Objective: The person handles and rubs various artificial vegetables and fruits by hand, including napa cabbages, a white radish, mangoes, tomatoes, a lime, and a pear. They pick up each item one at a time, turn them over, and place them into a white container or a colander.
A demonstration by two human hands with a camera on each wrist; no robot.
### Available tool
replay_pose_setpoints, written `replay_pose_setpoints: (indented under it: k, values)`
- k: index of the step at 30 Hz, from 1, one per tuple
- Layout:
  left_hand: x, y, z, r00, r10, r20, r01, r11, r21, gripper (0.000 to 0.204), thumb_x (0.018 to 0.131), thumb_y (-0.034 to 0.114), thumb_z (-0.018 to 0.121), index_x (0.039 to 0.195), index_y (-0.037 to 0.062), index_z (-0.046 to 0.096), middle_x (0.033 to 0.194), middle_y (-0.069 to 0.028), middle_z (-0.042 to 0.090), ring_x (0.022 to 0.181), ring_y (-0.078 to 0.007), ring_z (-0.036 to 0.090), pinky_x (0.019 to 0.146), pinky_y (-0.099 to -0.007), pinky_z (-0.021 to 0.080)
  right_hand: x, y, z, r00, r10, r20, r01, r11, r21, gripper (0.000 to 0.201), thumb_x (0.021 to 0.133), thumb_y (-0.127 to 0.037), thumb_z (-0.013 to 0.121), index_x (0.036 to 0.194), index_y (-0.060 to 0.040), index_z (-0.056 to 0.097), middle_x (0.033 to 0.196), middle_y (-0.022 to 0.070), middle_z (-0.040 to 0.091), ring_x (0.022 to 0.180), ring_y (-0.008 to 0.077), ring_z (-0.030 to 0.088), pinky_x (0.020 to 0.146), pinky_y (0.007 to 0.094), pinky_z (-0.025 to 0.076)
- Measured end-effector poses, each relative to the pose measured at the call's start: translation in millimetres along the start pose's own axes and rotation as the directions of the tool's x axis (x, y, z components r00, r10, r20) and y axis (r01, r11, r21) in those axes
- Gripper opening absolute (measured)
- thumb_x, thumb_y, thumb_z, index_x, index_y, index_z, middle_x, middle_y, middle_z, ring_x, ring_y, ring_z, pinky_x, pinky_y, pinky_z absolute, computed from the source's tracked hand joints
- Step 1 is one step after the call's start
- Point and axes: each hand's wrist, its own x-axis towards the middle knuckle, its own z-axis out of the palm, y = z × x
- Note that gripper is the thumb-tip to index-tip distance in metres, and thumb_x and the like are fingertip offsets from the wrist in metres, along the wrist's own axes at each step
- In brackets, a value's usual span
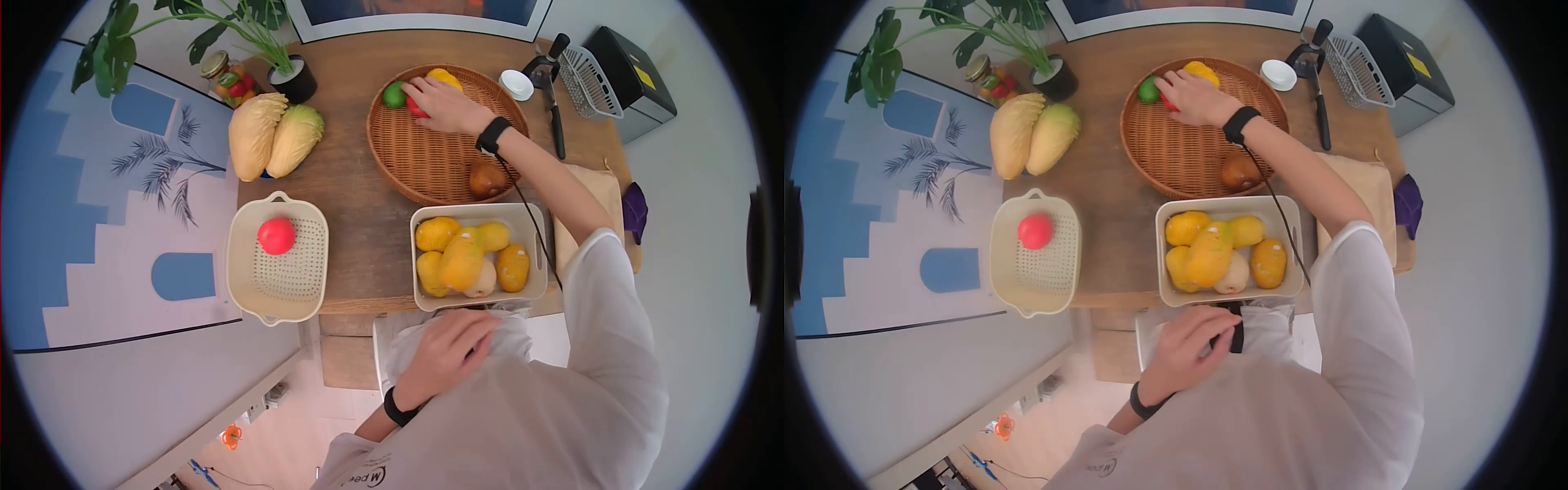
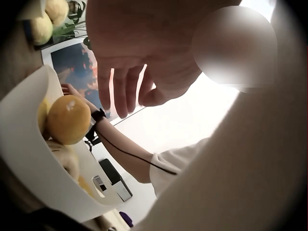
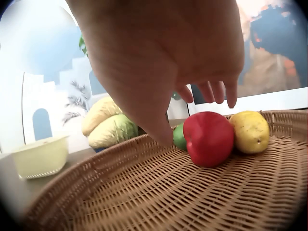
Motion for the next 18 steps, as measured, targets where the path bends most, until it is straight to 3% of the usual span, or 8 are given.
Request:
replay_pose_setpoints:
  k: [2, 6, 10, 14, 17, 18]
  values:
    - [-4.6, 2.8, -3.5, 0.999, 0.010, 0.042, -0.009, 0.999, -0.031, 0.026, 0.088, -0.007, 0.077, 0.112, 0.0007, 0.075, 0.107, -0.0140, 0.074, 0.092, -0.0301, 0.073, 0.080, -0.0373, 0.060, 8.7, -1.1, 9.3, 1.000, 0.026, 0.018, -0.025, 0.999, -0.040, 0.089, 0.086, -0.021, 0.087, 0.158, -0.0011, 0.039, 0.145, 0.0233, 0.056, 0.136, 0.0422, 0.056, 0.114, 0.0486, 0.050]
    - [-11.2, 1.1, -10.9, 0.976, -0.194, 0.097, 0.211, 0.954, -0.214, 0.018, 0.093, -0.005, 0.075, 0.111, 0.0000, 0.074, 0.108, -0.0133, 0.075, 0.094, -0.0262, 0.073, 0.085, -0.0344, 0.059, -7.2, 0.9, 13.0, 0.999, 0.026, -0.023, -0.028, 0.996, -0.081, 0.092, 0.082, -0.019, 0.090, 0.157, -0.0014, 0.040, 0.142, 0.0235, 0.057, 0.133, 0.0421, 0.059, 0.109, 0.0497, 0.054]
    - [-6.8, -10.7, -2.1, 0.937, -0.269, 0.223, 0.341, 0.841, -0.420, 0.015, 0.102, 0.000, 0.069, 0.117, -0.0010, 0.071, 0.113, -0.0110, 0.076, 0.101, -0.0231, 0.073, 0.093, -0.0348, 0.058, -48.6, -1.3, -20.3, 0.988, 0.028, 0.151, -0.036, 0.998, 0.049, 0.080, 0.082, -0.020, 0.087, 0.150, -0.0080, 0.049, 0.138, 0.0177, 0.060, 0.126, 0.0378, 0.064, 0.097, 0.0497, 0.059]
    - [10.0, -23.5, 23.9, 0.853, -0.252, 0.456, 0.499, 0.650, -0.574, 0.028, 0.114, 0.016, 0.056, 0.137, -0.0003, 0.059, 0.127, -0.0137, 0.071, 0.115, -0.0250, 0.070, 0.099, -0.0398, 0.058, -114.0, -32.9, -71.7, 0.993, -0.057, -0.106, 0.077, 0.977, 0.198, 0.060, 0.082, -0.022, 0.086, 0.134, -0.0097, 0.059, 0.132, 0.0144, 0.060, 0.123, 0.0374, 0.065, 0.093, 0.0466, 0.059]
    - [26.3, -47.3, 61.5, 0.855, -0.244, 0.458, 0.513, 0.267, -0.816, 0.048, 0.118, 0.037, 0.042, 0.151, 0.0022, 0.046, 0.141, -0.0177, 0.062, 0.123, -0.0270, 0.067, 0.106, -0.0449, 0.056, -171.8, -83.5, -123.8, 0.953, 0.067, -0.296, 0.051, 0.926, 0.373, 0.057, 0.079, -0.016, 0.087, 0.129, -0.0084, 0.059, 0.129, 0.0135, 0.062, 0.118, 0.0367, 0.066, 0.092, 0.0446, 0.059]
    - [33.3, -52.5, 69.4, 0.831, -0.247, 0.498, 0.548, 0.220, -0.807, 0.063, 0.118, 0.054, 0.032, 0.157, 0.0055, 0.038, 0.150, -0.0176, 0.054, 0.130, -0.0279, 0.063, 0.111, -0.0507, 0.053, -190.8, -100.1, -134.1, 0.919, 0.119, -0.375, 0.047, 0.913, 0.405, 0.057, 0.079, -0.017, 0.087, 0.127, -0.0088, 0.060, 0.126, 0.0128, 0.064, 0.115, 0.0361, 0.067, 0.089, 0.0438, 0.060]
